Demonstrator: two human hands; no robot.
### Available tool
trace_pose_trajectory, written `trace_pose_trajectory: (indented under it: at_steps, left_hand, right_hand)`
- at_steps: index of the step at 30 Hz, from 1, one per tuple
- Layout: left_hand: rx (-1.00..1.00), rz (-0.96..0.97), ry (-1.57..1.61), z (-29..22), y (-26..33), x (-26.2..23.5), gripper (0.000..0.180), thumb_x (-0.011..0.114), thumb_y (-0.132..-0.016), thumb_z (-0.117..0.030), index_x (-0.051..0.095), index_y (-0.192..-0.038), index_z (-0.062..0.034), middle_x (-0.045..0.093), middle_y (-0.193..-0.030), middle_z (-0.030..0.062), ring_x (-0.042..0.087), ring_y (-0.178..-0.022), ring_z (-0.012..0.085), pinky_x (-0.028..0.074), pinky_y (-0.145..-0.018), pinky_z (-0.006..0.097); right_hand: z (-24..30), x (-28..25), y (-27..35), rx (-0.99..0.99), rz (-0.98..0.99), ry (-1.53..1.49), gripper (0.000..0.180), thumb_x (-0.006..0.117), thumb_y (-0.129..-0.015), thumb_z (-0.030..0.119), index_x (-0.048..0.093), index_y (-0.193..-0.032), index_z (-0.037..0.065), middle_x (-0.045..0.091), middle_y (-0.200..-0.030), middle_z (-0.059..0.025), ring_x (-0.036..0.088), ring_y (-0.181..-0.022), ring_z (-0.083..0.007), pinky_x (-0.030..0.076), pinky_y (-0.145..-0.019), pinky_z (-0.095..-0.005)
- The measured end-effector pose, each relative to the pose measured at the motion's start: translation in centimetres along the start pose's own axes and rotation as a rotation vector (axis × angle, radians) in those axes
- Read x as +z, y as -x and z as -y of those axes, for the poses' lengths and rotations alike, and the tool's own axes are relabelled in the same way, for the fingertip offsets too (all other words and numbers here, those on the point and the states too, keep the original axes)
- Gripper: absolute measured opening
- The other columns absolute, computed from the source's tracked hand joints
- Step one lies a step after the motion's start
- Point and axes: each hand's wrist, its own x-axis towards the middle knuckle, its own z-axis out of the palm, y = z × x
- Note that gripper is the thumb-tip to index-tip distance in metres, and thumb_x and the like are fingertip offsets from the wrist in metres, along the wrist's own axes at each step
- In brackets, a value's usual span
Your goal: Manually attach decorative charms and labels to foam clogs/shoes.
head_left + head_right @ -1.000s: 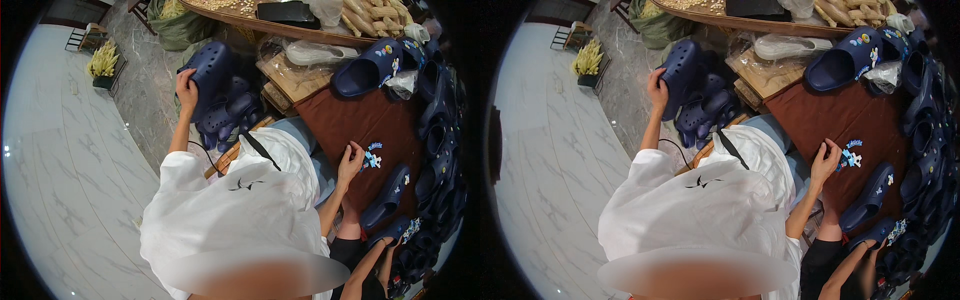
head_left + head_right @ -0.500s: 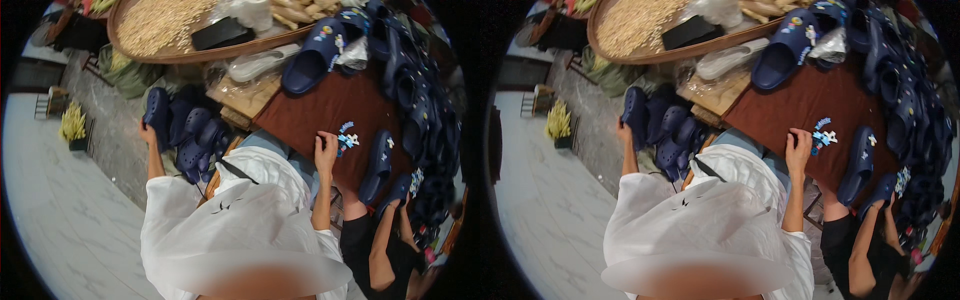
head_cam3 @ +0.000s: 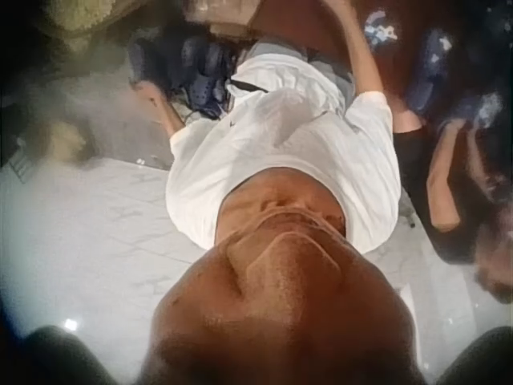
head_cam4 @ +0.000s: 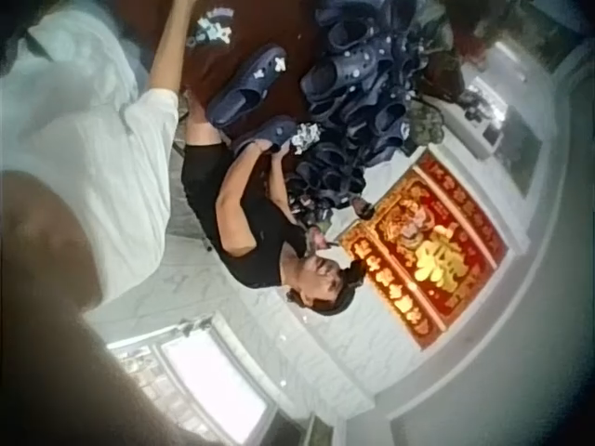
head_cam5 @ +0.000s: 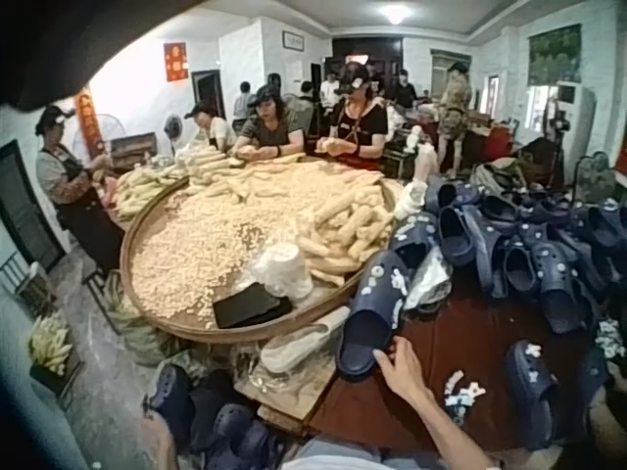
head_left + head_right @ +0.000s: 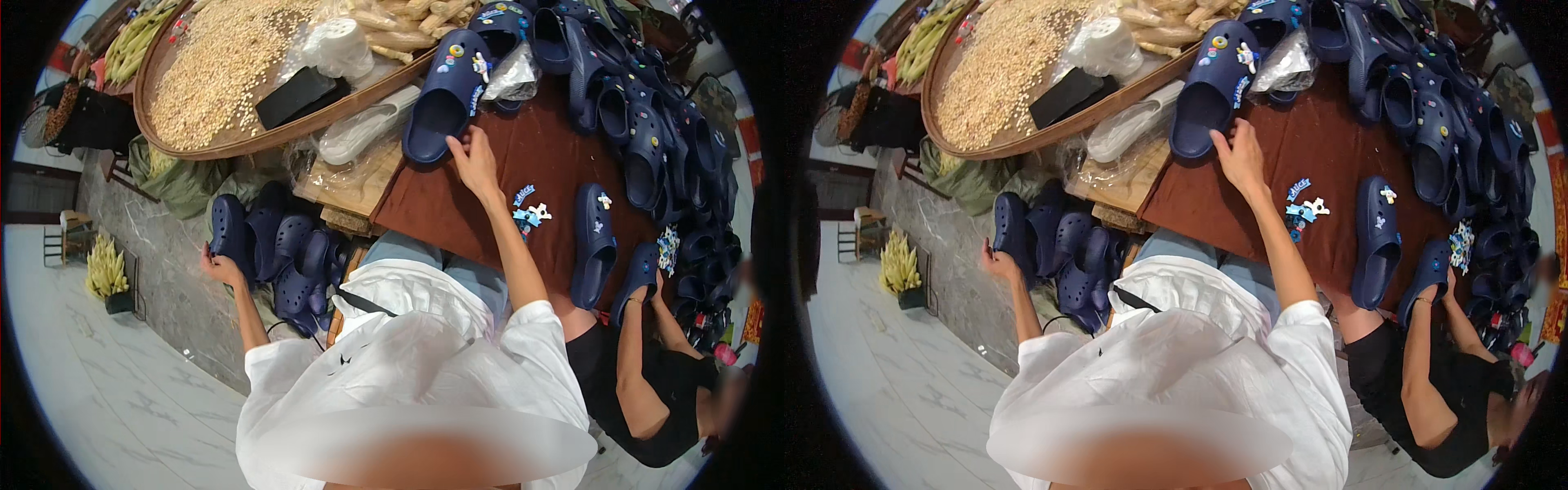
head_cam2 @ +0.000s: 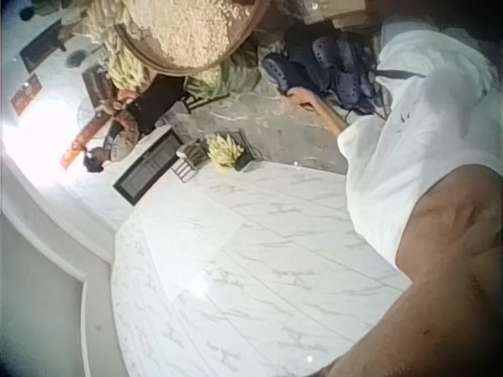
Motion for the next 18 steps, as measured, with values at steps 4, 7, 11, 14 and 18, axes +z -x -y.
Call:
trace_pose_trajectory:
  at_steps: [4,7,11,14,18]
  left_hand:
    - [0.131,0.193,0.231,-11.9,3.6,1.7,0.042,0.044,-0.08,0.009,0.067,-0.113,-0.0007,0.064,-0.116,0.0164,0.061,-0.109,0.0315,0.048,-0.094,0.039]
    - [0.34,0.407,0.324,-20.8,7.2,2.6,0.039,0.048,-0.079,0.012,0.071,-0.106,-0.0035,0.064,-0.114,0.0153,0.062,-0.103,0.03,0.051,-0.085,0.035]
    - [0.589,0.739,0.547,-28.4,12.8,3.5,0.042,0.053,-0.072,0.016,0.073,-0.102,-0.0056,0.064,-0.111,0.015,0.063,-0.098,0.0282,0.051,-0.083,0.034]
    - [0.614,0.916,0.73,-32.4,16.4,4.4,0.041,0.055,-0.072,0.015,0.074,-0.101,-0.0058,0.065,-0.112,0.0152,0.063,-0.098,0.0288,0.051,-0.084,0.034]
    - [0.478,1.039,0.782,-35.8,19.3,5.7,0.039,0.054,-0.074,0.014,0.073,-0.102,-0.0046,0.065,-0.113,0.0155,0.064,-0.101,0.0296,0.051,-0.085,0.035]
  right_hand:
    - [-1.2,2.4,-1.9,0.131,0.069,0.065,0.056,0.055,-0.097,0.038,0.048,-0.12,-0.012,0.058,-0.113,-0.0343,0.058,-0.105,-0.0485,0.046,-0.092,-0.0505]
    - [-1.4,2.6,-1.4,0.119,0.006,0.065,0.049,0.05,-0.097,0.032,0.048,-0.116,-0.013,0.058,-0.112,-0.036,0.057,-0.107,-0.0508,0.045,-0.093,-0.0531]
    - [-1.2,0.9,1.6,0.122,-0.012,0.093,0.038,0.047,-0.096,0.022,0.049,-0.112,-0.012,0.059,-0.108,-0.0349,0.057,-0.103,-0.0508,0.044,-0.09,-0.0551]
    - [-0.6,-1.4,5.9,0.12,-0.008,0.113,0.035,0.046,-0.097,0.02,0.048,-0.112,-0.012,0.059,-0.105,-0.0347,0.058,-0.098,-0.0517,0.045,-0.086,-0.0561]
    - [-0.3,-4.3,11.7,0.153,-0.014,0.188,0.028,0.048,-0.096,0.018,0.049,-0.106,-0.008,0.059,-0.096,-0.0325,0.059,-0.088,-0.0512,0.047,-0.076,-0.0567]
